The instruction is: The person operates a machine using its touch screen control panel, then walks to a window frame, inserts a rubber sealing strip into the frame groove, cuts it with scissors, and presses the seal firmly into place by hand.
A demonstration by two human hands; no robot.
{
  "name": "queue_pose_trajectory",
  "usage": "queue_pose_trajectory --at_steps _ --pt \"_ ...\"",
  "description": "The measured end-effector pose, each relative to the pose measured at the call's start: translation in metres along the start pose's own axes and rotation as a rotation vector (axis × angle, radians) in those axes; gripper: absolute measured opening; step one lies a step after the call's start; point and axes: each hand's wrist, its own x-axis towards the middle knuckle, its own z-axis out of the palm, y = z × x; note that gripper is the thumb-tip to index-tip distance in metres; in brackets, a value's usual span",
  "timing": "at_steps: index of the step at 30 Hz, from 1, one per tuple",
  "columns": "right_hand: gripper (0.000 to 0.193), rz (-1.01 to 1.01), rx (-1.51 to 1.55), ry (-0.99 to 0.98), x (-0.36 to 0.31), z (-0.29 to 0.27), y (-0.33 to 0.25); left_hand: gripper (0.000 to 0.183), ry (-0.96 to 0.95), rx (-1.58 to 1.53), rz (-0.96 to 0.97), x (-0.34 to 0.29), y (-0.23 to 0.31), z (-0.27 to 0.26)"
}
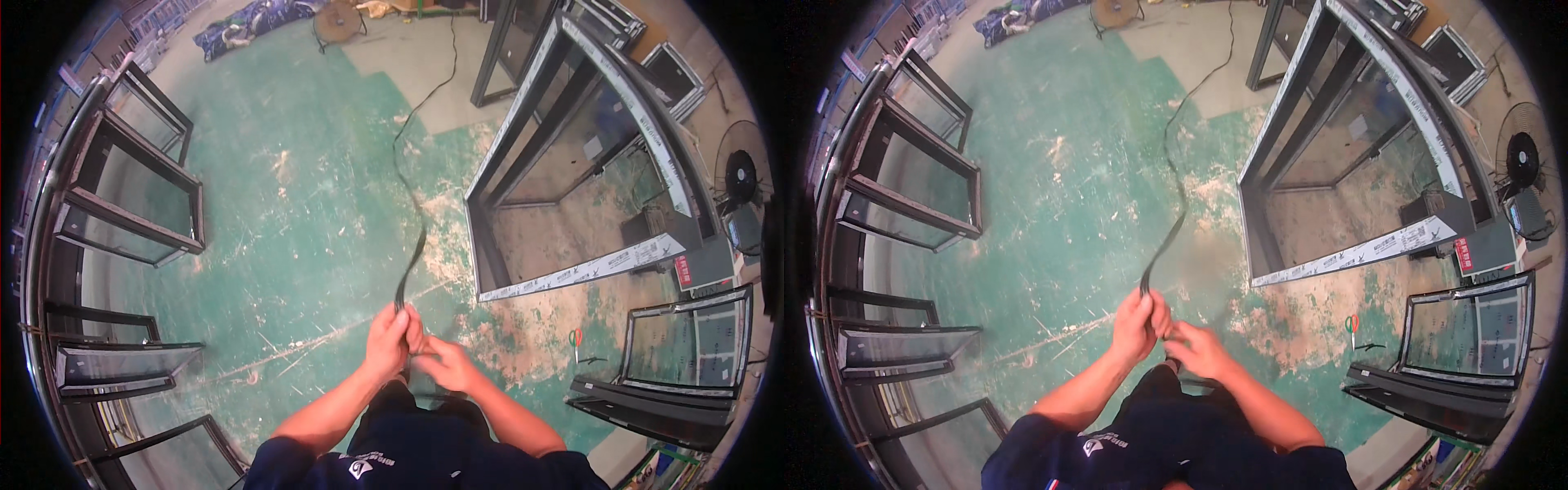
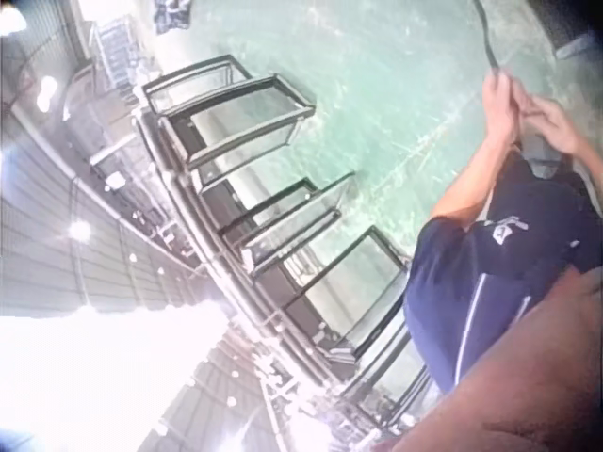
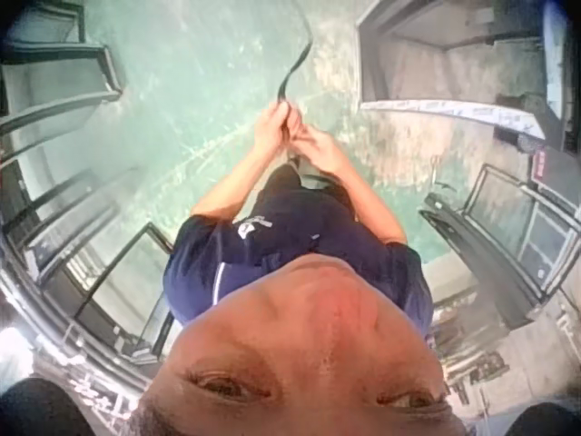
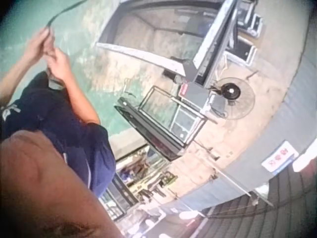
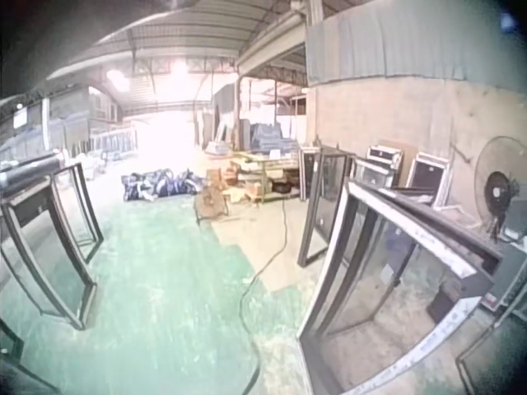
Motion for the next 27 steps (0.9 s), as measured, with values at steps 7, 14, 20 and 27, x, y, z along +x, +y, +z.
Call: queue_pose_trajectory --at_steps 7,14,20,27 --pt "0.029 0.286 -0.429 0.285 -0.162 -0.101 -0.031 0.031 0.142 -0.453 -0.064 0.11 0.014 0.002" --pt "0.04 0.684 -0.807 1.494 -0.543 -0.222 0.104 0.023 0.032 -0.565 0.287 0.177 0.096 -0.038" --pt "0.04 0.831 -0.084 2.232 -0.788 -0.234 0.177 0.041 0.133 -0.415 0.561 0.14 0.274 -0.15" --pt "0.021 0.607 0.539 1.802 -0.592 -0.286 0.241 0.02 0.283 -0.067 0.585 0.033 0.226 -0.121"
